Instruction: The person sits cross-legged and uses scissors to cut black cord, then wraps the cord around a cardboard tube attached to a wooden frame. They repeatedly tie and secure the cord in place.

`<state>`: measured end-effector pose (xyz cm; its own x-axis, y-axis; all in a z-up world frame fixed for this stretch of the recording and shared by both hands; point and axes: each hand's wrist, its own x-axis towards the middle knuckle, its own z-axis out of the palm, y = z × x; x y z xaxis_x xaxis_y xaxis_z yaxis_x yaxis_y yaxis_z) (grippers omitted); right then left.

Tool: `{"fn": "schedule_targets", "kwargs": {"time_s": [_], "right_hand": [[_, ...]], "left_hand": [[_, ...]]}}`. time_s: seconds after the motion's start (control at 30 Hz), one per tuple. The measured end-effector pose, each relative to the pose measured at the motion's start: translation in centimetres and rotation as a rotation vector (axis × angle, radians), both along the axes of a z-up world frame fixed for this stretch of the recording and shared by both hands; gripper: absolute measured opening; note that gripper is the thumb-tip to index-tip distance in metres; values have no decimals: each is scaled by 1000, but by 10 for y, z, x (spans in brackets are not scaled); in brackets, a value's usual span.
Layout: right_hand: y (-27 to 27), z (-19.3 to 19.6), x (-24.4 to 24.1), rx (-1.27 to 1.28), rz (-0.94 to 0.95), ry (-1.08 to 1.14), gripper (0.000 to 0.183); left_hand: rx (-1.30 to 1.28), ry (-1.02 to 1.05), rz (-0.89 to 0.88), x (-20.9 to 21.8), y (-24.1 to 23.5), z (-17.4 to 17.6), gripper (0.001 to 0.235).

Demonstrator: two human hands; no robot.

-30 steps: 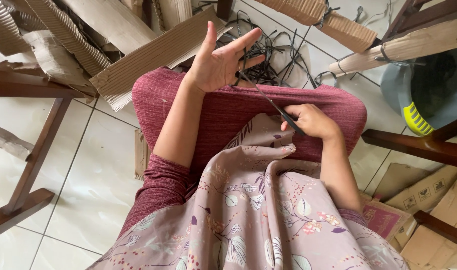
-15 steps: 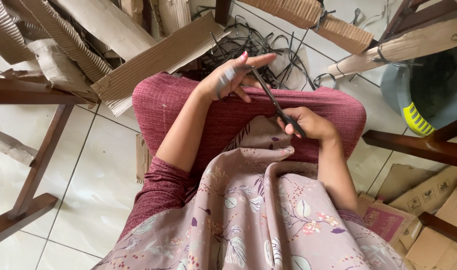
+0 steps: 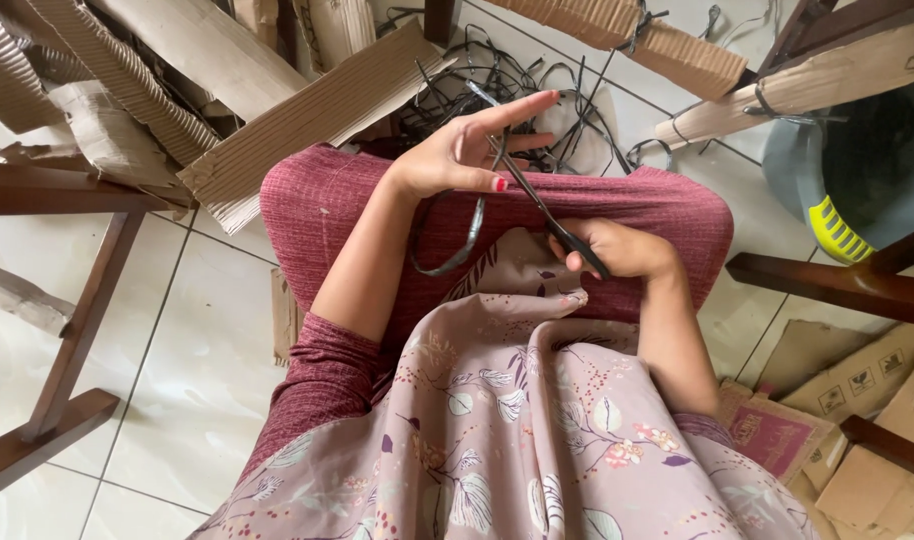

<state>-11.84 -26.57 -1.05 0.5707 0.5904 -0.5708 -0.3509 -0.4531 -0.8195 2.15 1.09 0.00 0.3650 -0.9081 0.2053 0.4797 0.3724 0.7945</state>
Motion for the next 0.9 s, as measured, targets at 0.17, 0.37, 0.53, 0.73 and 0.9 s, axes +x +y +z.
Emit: {"fn": "schedule_targets", "kwargs": {"time_s": [0.17, 0.37, 0.53, 0.73, 0.9], "right_hand": [[-3, -7, -1, 88, 91, 40, 57], [-12, -15, -7, 15, 198, -30, 58], [-19, 1, -5, 24, 201, 7, 49], [-13, 6, 6, 136, 212, -5, 52], [-2, 15, 19, 108, 133, 10, 64]], "left_hand": [[-6, -14, 11, 2, -3, -10, 92], [-49, -76, 123, 6, -1, -9, 83], [-56, 21, 152, 8, -2, -9, 85], [-64, 96, 74, 6, -3, -4, 93], [-73, -14, 23, -3, -14, -10, 113]]}}
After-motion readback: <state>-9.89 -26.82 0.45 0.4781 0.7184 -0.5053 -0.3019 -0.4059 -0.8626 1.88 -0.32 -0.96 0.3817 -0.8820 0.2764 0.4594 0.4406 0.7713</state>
